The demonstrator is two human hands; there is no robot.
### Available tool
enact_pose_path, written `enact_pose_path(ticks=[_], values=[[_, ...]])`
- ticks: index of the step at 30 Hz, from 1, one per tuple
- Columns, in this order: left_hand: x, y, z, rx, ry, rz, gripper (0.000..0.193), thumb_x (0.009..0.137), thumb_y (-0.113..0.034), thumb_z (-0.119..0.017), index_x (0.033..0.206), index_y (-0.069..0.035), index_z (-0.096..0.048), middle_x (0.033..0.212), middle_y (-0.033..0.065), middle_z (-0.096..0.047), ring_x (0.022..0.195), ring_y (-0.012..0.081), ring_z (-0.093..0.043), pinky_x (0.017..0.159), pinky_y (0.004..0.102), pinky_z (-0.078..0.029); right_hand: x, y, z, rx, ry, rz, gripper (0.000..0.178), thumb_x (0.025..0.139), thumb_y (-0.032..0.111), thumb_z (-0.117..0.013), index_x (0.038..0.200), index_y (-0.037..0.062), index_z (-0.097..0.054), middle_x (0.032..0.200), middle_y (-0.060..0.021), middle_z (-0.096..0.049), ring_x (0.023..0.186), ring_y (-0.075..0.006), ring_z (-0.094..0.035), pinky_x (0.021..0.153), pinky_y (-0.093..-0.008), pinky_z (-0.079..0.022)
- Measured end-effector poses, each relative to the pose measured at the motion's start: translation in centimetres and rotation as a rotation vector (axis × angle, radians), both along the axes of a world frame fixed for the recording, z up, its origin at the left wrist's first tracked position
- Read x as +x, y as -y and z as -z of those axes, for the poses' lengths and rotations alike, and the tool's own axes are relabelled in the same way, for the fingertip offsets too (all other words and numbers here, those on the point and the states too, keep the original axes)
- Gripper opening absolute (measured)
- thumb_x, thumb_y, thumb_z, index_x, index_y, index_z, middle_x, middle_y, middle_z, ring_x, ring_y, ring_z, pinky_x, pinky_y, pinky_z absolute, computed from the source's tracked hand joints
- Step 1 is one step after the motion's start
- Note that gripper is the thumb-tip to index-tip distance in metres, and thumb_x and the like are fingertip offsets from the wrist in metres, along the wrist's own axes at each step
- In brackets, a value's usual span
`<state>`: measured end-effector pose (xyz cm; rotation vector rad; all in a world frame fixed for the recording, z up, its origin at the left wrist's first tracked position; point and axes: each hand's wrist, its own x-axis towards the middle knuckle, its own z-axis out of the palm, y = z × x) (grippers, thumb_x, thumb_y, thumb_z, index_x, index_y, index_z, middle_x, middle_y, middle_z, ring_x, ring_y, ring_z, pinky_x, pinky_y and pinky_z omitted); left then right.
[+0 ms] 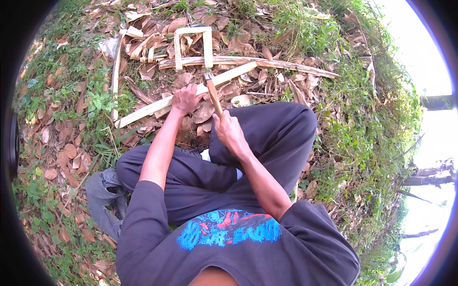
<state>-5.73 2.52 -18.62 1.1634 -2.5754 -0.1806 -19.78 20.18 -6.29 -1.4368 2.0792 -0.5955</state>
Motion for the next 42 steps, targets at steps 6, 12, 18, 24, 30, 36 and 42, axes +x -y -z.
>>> enact_pose_path(ticks=[6, 12, 18, 24, 30, 36, 42], values=[[-0.2, -1.0, 0.4, 0.001, -0.023, -0.002, 0.05, 0.095, -0.052, -0.063, 0.105, -0.003, -0.062, 0.093, 0.0133, -0.071, 0.079, 0.0306, -0.073, 0.066, 0.0404, -0.06, 1.5, -1.4, -1.0, -0.06, 0.013, 0.048, 0.031, 0.106, 0.027, -0.053, 0.097, -0.0019, -0.045, 0.073, -0.0346, -0.061, 0.072, -0.0561, -0.059, 0.061, -0.0616, -0.045], [0.3, -0.7, 1.2, -0.162, -0.043, -0.008, 0.05, 0.093, -0.054, -0.064, 0.101, -0.005, -0.061, 0.091, 0.0119, -0.071, 0.078, 0.0295, -0.073, 0.066, 0.0396, -0.059, 1.4, -0.8, -2.6, -0.22, -0.008, -0.028, 0.033, 0.105, 0.029, -0.054, 0.1, -0.0028, -0.047, 0.076, -0.0357, -0.062, 0.075, -0.0575, -0.06, 0.064, -0.0618, -0.046], [0.0, -0.2, -0.1, -0.029, 0.006, -0.011, 0.048, 0.095, -0.053, -0.063, 0.102, -0.005, -0.062, 0.092, 0.013, -0.071, 0.079, 0.0301, -0.073, 0.065, 0.0407, -0.059, 1.9, -0.8, 0.0, 0.012, 0.025, 0.063, 0.035, 0.105, 0.032, -0.055, 0.097, -0.0015, -0.049, 0.08, -0.0356, -0.062, 0.081, -0.0572, -0.059, 0.068, -0.0624, -0.045], [0.1, -1.1, 0.6, -0.017, -0.067, 0.0, 0.047, 0.094, -0.051, -0.065, 0.102, -0.004, -0.062, 0.091, 0.014, -0.071, 0.078, 0.0311, -0.074, 0.066, 0.0417, -0.06, 2.3, -1.7, -1.0, -0.045, 0.053, 0.101, 0.032, 0.105, 0.026, -0.055, 0.097, -0.0035, -0.046, 0.076, -0.037, -0.06, 0.077, -0.0573, -0.059, 0.065, -0.0622, -0.045], [0.0, -0.6, 0.3, -0.016, -0.05, -0.011, 0.045, 0.093, -0.048, -0.067, 0.102, -0.004, -0.062, 0.092, 0.015, -0.07, 0.081, 0.0307, -0.074, 0.068, 0.0414, -0.06, 0.9, -0.6, -4.4, -0.115, 0.061, 0.131, 0.032, 0.105, 0.026, -0.055, 0.103, -0.0056, -0.048, 0.08, -0.038, -0.062, 0.081, -0.0575, -0.061, 0.066, -0.0626, -0.047], [0.0, -1.1, 0.6, -0.033, -0.07, -0.013, 0.046, 0.092, -0.05, -0.068, 0.102, -0.005, -0.062, 0.094, 0.013, -0.071, 0.082, 0.0319, -0.074, 0.069, 0.0423, -0.06, -1.1, -0.9, -3.0, 0.04, 0.052, 0.091, 0.042, 0.104, 0.033, -0.055, 0.105, -0.0086, -0.054, 0.085, -0.0404, -0.063, 0.089, -0.0566, -0.063, 0.074, -0.0607, -0.05], [0.1, -0.8, -1.1, 0.001, -0.177, 0.038, 0.039, 0.089, -0.036, -0.075, 0.107, -0.002, -0.067, 0.107, 0.0196, -0.066, 0.103, 0.0342, -0.064, 0.083, 0.0461, -0.057, -5.7, -3.5, -9.1, 0.054, 0.301, 0.317, 0.04, 0.106, 0.037, -0.054, 0.103, -0.0033, -0.055, 0.067, -0.0185, -0.063, 0.056, -0.0309, -0.064, 0.056, -0.0457, -0.051]])
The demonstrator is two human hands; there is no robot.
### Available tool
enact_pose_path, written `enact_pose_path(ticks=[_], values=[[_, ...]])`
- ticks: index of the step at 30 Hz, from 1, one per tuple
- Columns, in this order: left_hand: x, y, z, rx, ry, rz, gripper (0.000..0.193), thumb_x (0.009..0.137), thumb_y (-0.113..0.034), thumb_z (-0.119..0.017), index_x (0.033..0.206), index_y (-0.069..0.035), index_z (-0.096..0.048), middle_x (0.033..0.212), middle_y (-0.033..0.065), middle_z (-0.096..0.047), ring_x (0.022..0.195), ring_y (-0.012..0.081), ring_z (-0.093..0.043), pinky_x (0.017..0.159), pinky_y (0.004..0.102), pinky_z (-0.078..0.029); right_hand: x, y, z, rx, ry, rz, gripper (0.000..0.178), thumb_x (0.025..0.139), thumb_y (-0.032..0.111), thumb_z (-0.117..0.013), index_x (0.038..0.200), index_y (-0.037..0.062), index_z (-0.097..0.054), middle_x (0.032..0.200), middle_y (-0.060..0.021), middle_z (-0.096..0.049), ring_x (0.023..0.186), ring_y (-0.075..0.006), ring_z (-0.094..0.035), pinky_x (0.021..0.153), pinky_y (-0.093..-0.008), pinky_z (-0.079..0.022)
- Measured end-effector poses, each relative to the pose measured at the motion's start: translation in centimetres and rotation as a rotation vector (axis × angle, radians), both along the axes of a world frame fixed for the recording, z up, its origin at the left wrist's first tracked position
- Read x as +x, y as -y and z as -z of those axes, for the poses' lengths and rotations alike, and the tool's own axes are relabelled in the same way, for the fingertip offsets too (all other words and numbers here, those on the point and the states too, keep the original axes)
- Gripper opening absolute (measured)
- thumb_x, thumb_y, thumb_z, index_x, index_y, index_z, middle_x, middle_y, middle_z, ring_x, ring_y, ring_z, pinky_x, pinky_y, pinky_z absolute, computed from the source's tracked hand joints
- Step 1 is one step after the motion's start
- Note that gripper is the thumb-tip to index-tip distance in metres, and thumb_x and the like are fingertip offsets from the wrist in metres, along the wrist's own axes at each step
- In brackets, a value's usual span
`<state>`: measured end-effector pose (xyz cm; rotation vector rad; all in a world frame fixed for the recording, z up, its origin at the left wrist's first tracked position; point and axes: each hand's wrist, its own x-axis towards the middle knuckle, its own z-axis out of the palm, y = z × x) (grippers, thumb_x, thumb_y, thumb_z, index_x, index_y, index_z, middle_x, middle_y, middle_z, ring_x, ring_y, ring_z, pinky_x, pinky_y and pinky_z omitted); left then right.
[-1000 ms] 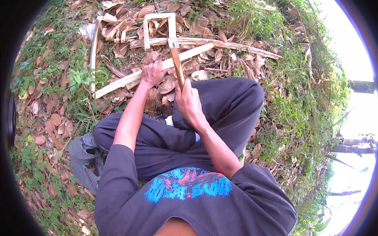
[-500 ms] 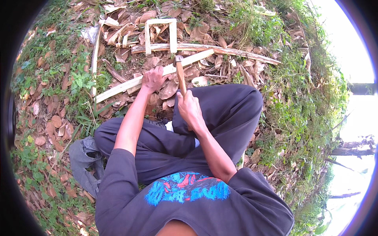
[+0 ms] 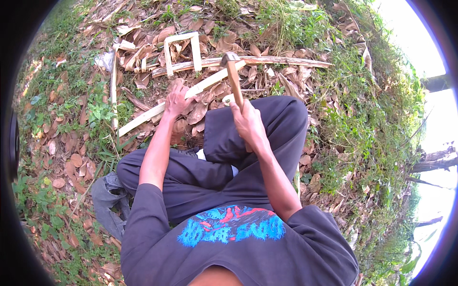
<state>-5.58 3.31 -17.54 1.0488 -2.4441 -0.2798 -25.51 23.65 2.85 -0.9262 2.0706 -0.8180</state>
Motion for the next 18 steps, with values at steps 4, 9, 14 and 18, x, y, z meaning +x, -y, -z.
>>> enact_pose_path(ticks=[4, 9, 14, 18], values=[[0.7, 0.5, -2.4, 0.249, -0.104, 0.032, 0.03, 0.091, -0.025, -0.073, 0.111, -0.003, -0.072, 0.116, 0.0198, -0.064, 0.099, 0.0387, -0.066, 0.087, 0.0464, -0.055, -3.1, -2.6, 3.6, -0.034, 0.229, 0.116, 0.033, 0.106, 0.039, -0.055, 0.093, 0.0087, -0.049, 0.064, 0.0028, -0.047, 0.046, -0.0056, -0.046, 0.04, -0.025, -0.043], [4.0, 2.0, -9.2, 0.364, -0.268, 0.094, 0.029, 0.101, -0.021, -0.06, 0.116, 0.001, -0.071, 0.085, 0.016, -0.07, 0.08, 0.0313, -0.069, 0.074, 0.0383, -0.054, -3.3, -2.1, 5.4, 0.019, 0.452, 0.161, 0.04, 0.106, 0.04, -0.052, 0.092, 0.0019, -0.054, 0.069, -0.0018, -0.056, 0.053, -0.0108, -0.055, 0.047, -0.0286, -0.05], [5.2, -1.4, -18.7, 0.66, -0.34, 0.061, 0.036, 0.106, -0.029, -0.056, 0.105, 0.004, -0.071, 0.071, 0.0051, -0.065, 0.063, 0.0098, -0.061, 0.059, 0.0281, -0.049, -2.8, -1.6, 5.0, 0.068, 0.203, -0.003, 0.042, 0.103, 0.037, -0.054, 0.091, -0.0033, -0.056, 0.066, -0.0136, -0.063, 0.05, -0.0235, -0.064, 0.053, -0.0395, -0.053], [6.1, -3.8, -22.3, 0.671, -0.329, 0.054, 0.039, 0.107, -0.031, -0.054, 0.101, 0.004, -0.07, 0.071, 0.0041, -0.066, 0.064, 0.0092, -0.062, 0.059, 0.0269, -0.05, -2.7, -1.7, 4.1, 0.125, 0.095, -0.137, 0.047, 0.101, 0.037, -0.055, 0.092, -0.0082, -0.061, 0.072, -0.0259, -0.067, 0.063, -0.0367, -0.07, 0.065, -0.0479, -0.055]])
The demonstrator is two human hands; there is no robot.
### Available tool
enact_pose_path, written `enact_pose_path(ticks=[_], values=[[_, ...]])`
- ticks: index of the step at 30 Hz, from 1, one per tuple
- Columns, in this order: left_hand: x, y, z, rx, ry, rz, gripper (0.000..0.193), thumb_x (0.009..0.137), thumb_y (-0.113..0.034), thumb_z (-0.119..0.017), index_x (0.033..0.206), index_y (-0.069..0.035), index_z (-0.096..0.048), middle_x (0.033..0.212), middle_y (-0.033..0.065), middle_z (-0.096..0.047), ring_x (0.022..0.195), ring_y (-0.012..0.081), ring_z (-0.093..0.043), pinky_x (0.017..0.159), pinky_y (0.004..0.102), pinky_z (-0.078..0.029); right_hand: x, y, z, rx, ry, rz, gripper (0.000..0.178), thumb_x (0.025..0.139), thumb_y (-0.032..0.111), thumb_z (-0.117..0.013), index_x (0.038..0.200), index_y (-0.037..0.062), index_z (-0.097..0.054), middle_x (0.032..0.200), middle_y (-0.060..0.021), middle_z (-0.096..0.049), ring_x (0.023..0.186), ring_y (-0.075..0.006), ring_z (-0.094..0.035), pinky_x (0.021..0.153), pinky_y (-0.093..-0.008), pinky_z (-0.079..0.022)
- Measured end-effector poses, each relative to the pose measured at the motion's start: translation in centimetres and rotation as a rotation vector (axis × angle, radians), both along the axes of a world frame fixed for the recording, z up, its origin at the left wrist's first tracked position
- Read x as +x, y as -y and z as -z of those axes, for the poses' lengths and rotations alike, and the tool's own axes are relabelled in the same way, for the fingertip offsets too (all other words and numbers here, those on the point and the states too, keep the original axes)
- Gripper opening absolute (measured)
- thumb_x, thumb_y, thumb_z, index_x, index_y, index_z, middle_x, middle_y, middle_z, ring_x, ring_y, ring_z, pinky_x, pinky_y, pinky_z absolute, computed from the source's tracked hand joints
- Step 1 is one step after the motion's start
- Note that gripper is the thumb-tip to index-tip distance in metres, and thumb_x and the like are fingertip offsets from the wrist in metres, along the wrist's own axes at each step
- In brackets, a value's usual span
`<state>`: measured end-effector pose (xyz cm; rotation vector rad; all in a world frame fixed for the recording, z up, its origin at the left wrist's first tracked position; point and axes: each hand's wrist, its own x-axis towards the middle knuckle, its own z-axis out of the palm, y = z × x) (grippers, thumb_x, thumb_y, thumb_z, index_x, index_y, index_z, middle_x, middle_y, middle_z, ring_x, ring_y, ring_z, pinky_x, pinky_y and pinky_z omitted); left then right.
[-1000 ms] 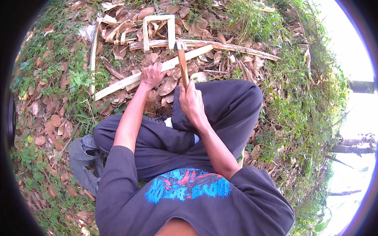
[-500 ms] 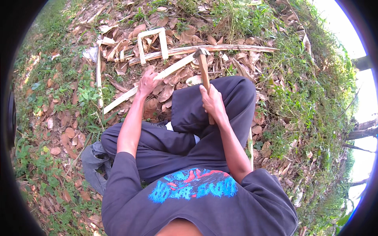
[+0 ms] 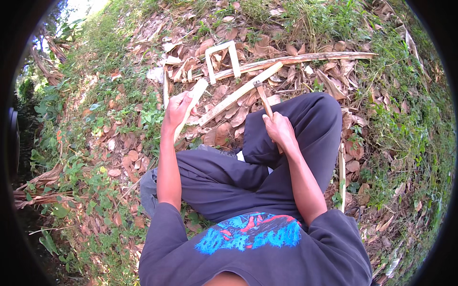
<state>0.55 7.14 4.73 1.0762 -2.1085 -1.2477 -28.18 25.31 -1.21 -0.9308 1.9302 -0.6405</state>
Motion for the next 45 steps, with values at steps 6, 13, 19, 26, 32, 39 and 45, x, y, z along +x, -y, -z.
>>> enact_pose_path(ticks=[6, 13, 19, 26, 32, 39, 45], values=[[0.4, -2.0, -1.4, 0.078, -0.013, -0.028, 0.041, 0.108, -0.033, -0.053, 0.1, 0.003, -0.068, 0.076, 0.0054, -0.067, 0.065, 0.0091, -0.063, 0.058, 0.0258, -0.049, 0.2, -0.2, 2.0, -0.038, -0.065, -0.017, 0.05, 0.1, 0.038, -0.056, 0.1, -0.0112, -0.064, 0.088, -0.0353, -0.067, 0.092, -0.0508, -0.066, 0.085, -0.0552, -0.05], [-0.2, -2.0, -0.9, 0.112, -0.009, -0.027, 0.04, 0.108, -0.032, -0.052, 0.101, 0.004, -0.068, 0.076, 0.0047, -0.067, 0.066, 0.009, -0.063, 0.058, 0.0255, -0.049, -0.1, -0.4, 0.9, 0.016, -0.012, 0.011, 0.05, 0.1, 0.038, -0.056, 0.102, -0.0114, -0.064, 0.093, -0.0363, -0.067, 0.096, -0.0513, -0.066, 0.087, -0.0557, -0.049], [-0.8, -1.3, 0.3, 0.058, 0.027, -0.045, 0.034, 0.105, -0.026, -0.057, 0.113, 0.005, -0.069, 0.079, 0.0077, -0.068, 0.068, 0.0134, -0.065, 0.063, 0.0282, -0.052, -0.1, -0.5, 2.3, -0.043, -0.067, -0.01, 0.049, 0.1, 0.037, -0.056, 0.101, -0.0116, -0.064, 0.095, -0.0369, -0.067, 0.099, -0.0521, -0.065, 0.089, -0.0556, -0.049], [-2.2, 1.8, 9.4, -0.603, 0.242, -0.011, 0.036, 0.095, -0.018, -0.066, 0.125, 0.002, -0.067, 0.104, 0.0199, -0.066, 0.088, 0.0362, -0.068, 0.077, 0.0433, -0.056, 0.3, -0.4, 2.6, -0.065, -0.08, 0.003, 0.049, 0.1, 0.037, -0.056, 0.101, -0.0111, -0.063, 0.094, -0.0368, -0.067, 0.097, -0.0522, -0.065, 0.087, -0.0558, -0.049], [-4.8, 2.3, 17.9, -0.613, 0.358, -0.039, 0.038, 0.093, -0.031, -0.071, 0.12, -0.004, -0.069, 0.1, 0.0155, -0.063, 0.09, 0.0344, -0.067, 0.077, 0.0453, -0.057, 0.4, -0.5, 2.0, -0.02, -0.1, -0.002, 0.049, 0.1, 0.038, -0.056, 0.1, -0.0101, -0.062, 0.092, -0.0364, -0.067, 0.096, -0.0524, -0.065, 0.085, -0.0557, -0.049], [-5.9, 3.6, 21.4, -0.797, 0.4, -0.015, 0.041, 0.089, -0.035, -0.075, 0.119, -0.009, -0.07, 0.103, 0.0108, -0.061, 0.102, 0.0292, -0.061, 0.087, 0.0416, -0.052, 0.7, -0.1, 0.7, 0.064, -0.089, 0.021, 0.047, 0.101, 0.039, -0.056, 0.099, -0.0078, -0.061, 0.083, -0.0328, -0.067, 0.087, -0.0509, -0.065, 0.081, -0.0544, -0.05], [-6.5, 3.7, 22.4, -0.571, 0.575, -0.066, 0.065, 0.089, -0.06, -0.065, 0.131, -0.011, -0.064, 0.125, 0.0209, -0.062, 0.102, 0.0371, -0.068, 0.087, 0.0479, -0.054, 1.2, -0.8, 2.8, -0.066, -0.223, 0.009, 0.044, 0.103, 0.04, -0.054, 0.098, -0.0032, -0.059, 0.069, -0.0216, -0.066, 0.061, -0.0358, -0.067, 0.063, -0.0472, -0.053]])
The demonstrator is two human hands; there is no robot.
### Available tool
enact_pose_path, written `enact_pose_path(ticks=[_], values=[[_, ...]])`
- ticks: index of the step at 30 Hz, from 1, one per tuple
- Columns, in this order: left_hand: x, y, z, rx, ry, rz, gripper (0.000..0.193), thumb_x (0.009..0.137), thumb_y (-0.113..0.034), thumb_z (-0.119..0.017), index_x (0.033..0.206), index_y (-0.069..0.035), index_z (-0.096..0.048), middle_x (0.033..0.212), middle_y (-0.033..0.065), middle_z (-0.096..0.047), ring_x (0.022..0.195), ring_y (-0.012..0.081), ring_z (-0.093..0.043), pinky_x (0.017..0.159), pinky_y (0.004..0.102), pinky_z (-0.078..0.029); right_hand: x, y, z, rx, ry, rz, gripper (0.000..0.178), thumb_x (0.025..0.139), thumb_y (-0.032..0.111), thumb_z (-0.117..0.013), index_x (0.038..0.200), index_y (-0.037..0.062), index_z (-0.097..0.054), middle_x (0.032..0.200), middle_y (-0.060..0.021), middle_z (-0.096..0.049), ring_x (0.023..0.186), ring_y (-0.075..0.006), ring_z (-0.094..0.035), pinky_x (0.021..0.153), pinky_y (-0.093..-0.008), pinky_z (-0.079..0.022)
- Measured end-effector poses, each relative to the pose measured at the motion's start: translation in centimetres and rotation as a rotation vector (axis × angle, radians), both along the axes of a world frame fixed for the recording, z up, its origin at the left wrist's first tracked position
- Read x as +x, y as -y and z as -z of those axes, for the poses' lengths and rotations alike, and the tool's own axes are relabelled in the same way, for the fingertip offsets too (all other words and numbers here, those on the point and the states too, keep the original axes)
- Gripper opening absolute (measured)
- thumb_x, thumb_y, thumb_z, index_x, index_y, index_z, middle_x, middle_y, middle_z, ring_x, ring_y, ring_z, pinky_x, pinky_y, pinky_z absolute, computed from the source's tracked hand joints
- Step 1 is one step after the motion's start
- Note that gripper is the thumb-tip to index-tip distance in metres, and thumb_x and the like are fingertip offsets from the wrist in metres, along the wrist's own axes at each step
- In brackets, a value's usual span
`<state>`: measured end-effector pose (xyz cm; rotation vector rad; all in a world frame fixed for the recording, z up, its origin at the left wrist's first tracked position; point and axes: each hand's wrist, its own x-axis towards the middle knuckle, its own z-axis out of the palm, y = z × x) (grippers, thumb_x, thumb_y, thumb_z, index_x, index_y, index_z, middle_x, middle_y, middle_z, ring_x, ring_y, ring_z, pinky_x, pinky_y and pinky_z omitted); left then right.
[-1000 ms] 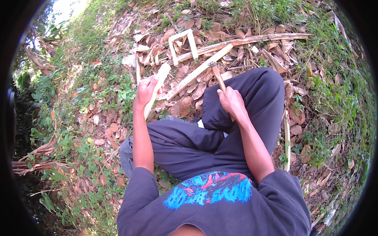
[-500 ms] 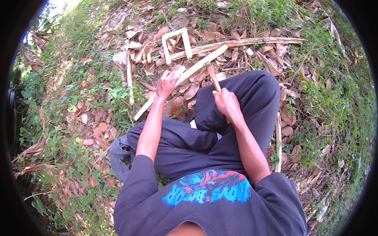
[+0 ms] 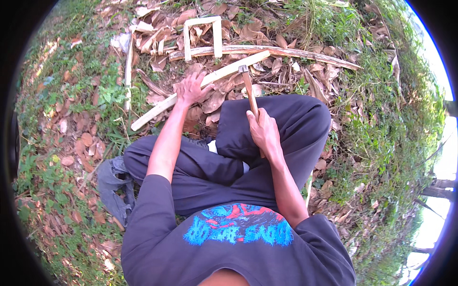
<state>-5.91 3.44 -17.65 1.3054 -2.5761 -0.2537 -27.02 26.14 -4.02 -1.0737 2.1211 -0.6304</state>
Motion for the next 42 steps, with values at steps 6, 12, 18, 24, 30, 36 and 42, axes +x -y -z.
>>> enact_pose_path(ticks=[6, 12, 18, 24, 30, 36, 42], values=[[1.4, -0.5, 4.3, -0.549, -0.232, 0.015, 0.062, 0.084, -0.053, -0.076, 0.125, -0.009, -0.064, 0.106, 0.016, -0.066, 0.089, 0.0285, -0.07, 0.07, 0.0433, -0.057, 4.3, 2.5, -1.8, 0.034, 0.171, -0.001, 0.041, 0.101, 0.036, -0.062, 0.093, -0.0025, -0.054, 0.063, -0.0184, -0.06, 0.053, -0.0313, -0.062, 0.053, -0.0438, -0.05], [1.0, -0.4, 5.6, -0.521, -0.27, 0.004, 0.065, 0.083, -0.053, -0.078, 0.127, -0.01, -0.057, 0.103, 0.0137, -0.065, 0.082, 0.0302, -0.068, 0.065, 0.0428, -0.056, 7.1, 5.6, -0.1, -0.226, -0.083, -0.195, 0.037, 0.103, 0.032, -0.058, 0.094, -0.0026, -0.049, 0.077, -0.0335, -0.061, 0.08, -0.057, -0.058, 0.066, -0.0604, -0.047], [0.7, -0.3, 3.2, -0.1, -0.115, 0.014, 0.056, 0.088, -0.053, -0.071, 0.118, -0.007, -0.063, 0.099, 0.0138, -0.069, 0.084, 0.0304, -0.071, 0.071, 0.0416, -0.058, 6.9, 6.0, 1.8, -0.189, -0.234, -0.305, 0.037, 0.105, 0.032, -0.055, 0.098, -0.0039, -0.048, 0.084, -0.0382, -0.062, 0.082, -0.0587, -0.058, 0.067, -0.0628, -0.046], [0.8, 0.2, 3.9, -0.273, -0.191, -0.003, 0.052, 0.087, -0.053, -0.071, 0.111, -0.007, -0.066, 0.095, 0.0128, -0.07, 0.081, 0.0287, -0.07, 0.071, 0.0425, -0.058, 7.1, 5.2, 3.4, -0.13, -0.218, -0.202, 0.041, 0.106, 0.037, -0.052, 0.109, -0.0042, -0.051, 0.089, -0.0392, -0.062, 0.089, -0.0592, -0.059, 0.074, -0.0648, -0.045], [0.6, -0.2, 4.2, -0.183, -0.157, 0.008, 0.055, 0.085, -0.055, -0.072, 0.111, -0.007, -0.065, 0.093, 0.0135, -0.07, 0.08, 0.032, -0.07, 0.071, 0.0455, -0.057, 7.2, 6.5, -0.4, -0.17, -0.102, -0.081, 0.038, 0.106, 0.033, -0.053, 0.108, -0.0042, -0.055, 0.088, -0.0368, -0.064, 0.087, -0.0561, -0.062, 0.069, -0.0608, -0.047], [1.1, 0.2, 4.3, -0.395, -0.248, 0.032, 0.054, 0.086, -0.056, -0.071, 0.11, -0.008, -0.064, 0.092, 0.0121, -0.07, 0.081, 0.0319, -0.07, 0.072, 0.0448, -0.057, 7.3, 6.1, 0.9, 0.053, -0.231, -0.222, 0.037, 0.106, 0.034, -0.052, 0.106, -0.0032, -0.053, 0.092, -0.0386, -0.064, 0.092, -0.0584, -0.06, 0.077, -0.0622, -0.048], [0.9, 0.4, 5.0, -0.229, -0.131, 0.022, 0.058, 0.084, -0.056, -0.074, 0.117, -0.009, -0.062, 0.102, 0.0131, -0.069, 0.093, 0.0318, -0.068, 0.074, 0.0455, -0.057, 9.2, 6.1, -2.8, -0.03, -0.102, -0.115, 0.033, 0.106, 0.033, -0.054, 0.109, -0.0003, -0.055, 0.099, -0.0381, -0.063, 0.096, -0.0574, -0.058, 0.076, -0.0606, -0.045]])
